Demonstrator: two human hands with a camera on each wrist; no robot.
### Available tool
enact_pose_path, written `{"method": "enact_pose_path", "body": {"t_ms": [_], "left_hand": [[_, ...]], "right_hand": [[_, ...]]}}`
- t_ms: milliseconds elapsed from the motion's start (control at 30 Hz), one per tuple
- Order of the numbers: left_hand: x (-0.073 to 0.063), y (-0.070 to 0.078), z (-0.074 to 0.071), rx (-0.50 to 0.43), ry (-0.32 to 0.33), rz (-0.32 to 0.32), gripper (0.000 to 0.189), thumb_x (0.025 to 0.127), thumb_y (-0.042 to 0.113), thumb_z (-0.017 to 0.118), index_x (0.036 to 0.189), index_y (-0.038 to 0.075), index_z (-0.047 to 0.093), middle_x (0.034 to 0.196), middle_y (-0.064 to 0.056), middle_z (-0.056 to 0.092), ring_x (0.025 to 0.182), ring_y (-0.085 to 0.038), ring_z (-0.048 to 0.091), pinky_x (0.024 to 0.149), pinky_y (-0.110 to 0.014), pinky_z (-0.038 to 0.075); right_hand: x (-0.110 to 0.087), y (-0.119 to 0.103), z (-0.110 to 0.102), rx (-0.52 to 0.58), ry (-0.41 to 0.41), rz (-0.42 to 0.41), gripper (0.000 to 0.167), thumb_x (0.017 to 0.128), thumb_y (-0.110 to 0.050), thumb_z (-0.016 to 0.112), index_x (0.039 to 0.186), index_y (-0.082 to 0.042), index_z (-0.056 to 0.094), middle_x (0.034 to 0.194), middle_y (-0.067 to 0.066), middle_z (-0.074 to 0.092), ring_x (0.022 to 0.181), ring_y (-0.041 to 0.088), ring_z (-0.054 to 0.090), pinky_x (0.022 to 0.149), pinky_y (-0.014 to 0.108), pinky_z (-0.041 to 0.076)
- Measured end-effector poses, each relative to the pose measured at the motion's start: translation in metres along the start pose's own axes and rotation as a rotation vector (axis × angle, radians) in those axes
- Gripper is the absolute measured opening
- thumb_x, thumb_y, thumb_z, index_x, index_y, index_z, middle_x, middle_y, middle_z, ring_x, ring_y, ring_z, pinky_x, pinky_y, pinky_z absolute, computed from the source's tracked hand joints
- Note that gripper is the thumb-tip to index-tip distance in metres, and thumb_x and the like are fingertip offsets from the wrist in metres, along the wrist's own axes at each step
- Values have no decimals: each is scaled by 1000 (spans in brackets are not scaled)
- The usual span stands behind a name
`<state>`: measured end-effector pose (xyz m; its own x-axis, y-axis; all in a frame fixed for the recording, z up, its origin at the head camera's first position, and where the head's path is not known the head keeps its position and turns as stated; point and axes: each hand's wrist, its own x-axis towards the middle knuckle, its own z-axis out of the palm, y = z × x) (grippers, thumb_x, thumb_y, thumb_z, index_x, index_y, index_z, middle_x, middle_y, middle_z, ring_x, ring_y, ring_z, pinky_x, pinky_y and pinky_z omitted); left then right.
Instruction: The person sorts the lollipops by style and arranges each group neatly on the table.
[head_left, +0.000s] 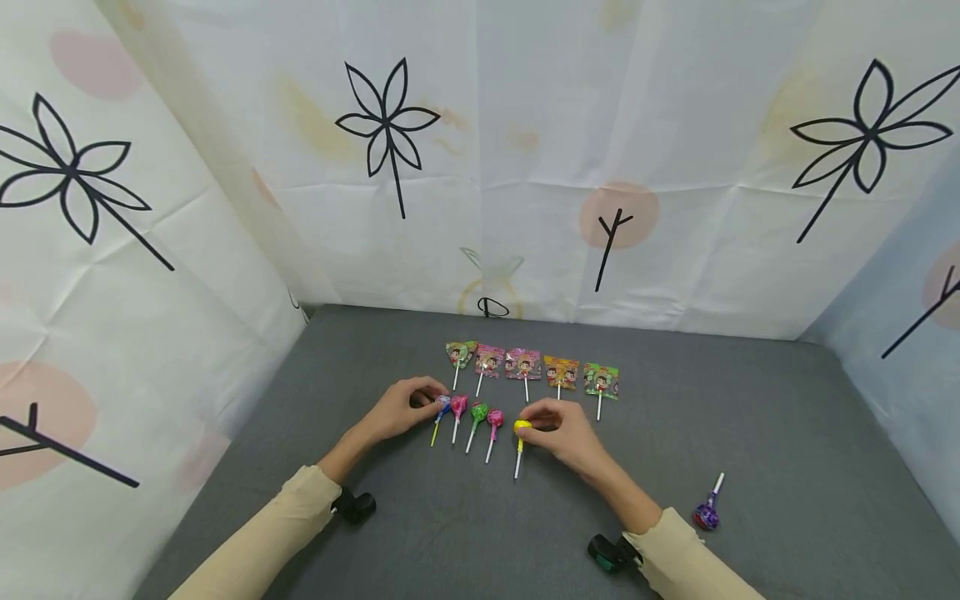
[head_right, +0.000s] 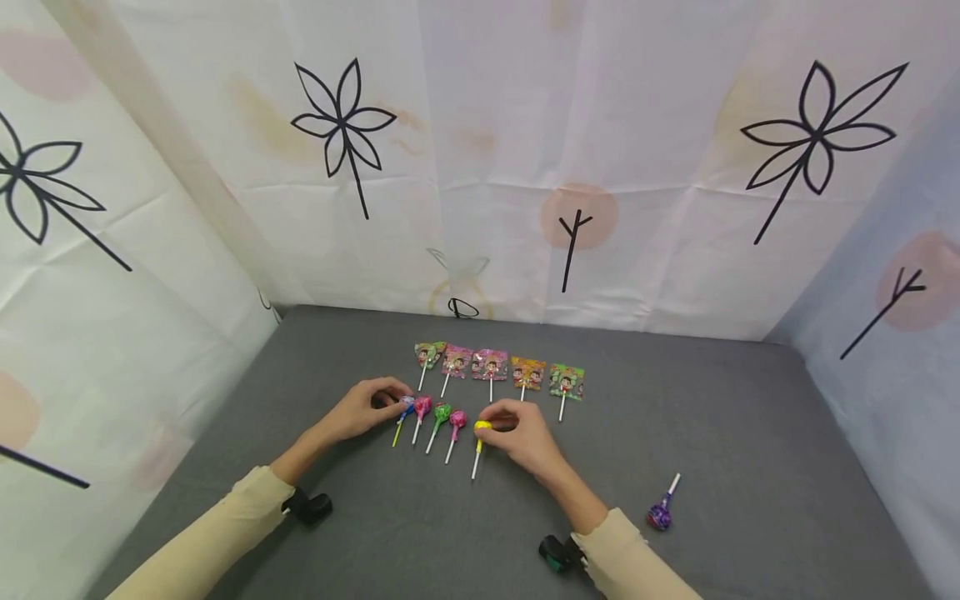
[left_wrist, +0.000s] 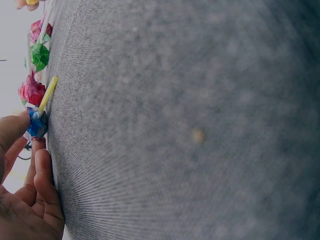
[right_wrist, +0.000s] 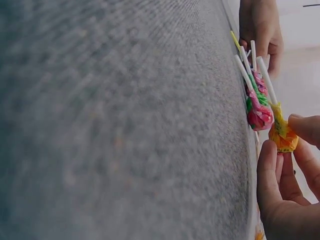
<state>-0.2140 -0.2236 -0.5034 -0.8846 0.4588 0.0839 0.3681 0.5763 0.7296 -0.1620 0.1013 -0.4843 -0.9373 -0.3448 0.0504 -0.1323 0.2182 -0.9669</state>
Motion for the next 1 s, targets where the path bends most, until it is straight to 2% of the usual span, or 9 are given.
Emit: {"method": "enact_pose_path", "body": {"t_ms": [233, 567, 1000], "left_hand": [[0, -1, -1, -13, 9, 23, 18, 99, 14, 70, 116, 10, 72, 104, 1, 68, 89, -14, 63, 81, -38, 53], [0, -1, -2, -17, 2, 16, 19, 99, 15, 70, 117, 11, 72, 105, 1, 68, 90, -15, 64, 82, -39, 53], [-1, 0, -1, -9, 7, 18, 18, 99, 15, 71, 117, 12, 72, 105, 1, 69, 90, -14, 64, 81, -39, 53]], "right_hand": [[8, 3, 7, -39, 23, -4, 17, 88, -5, 80, 102, 2, 74, 99, 11, 72, 92, 25, 68, 82, 34, 54], [14, -1, 11, -53, 44, 8, 18, 87, -4, 82, 101, 4, 74, 96, 13, 73, 89, 28, 66, 78, 38, 53], [20, 1, 13, -89, 43, 26, 16, 86, -4, 83, 98, 2, 75, 89, 6, 72, 81, 24, 67, 71, 32, 53]]}}
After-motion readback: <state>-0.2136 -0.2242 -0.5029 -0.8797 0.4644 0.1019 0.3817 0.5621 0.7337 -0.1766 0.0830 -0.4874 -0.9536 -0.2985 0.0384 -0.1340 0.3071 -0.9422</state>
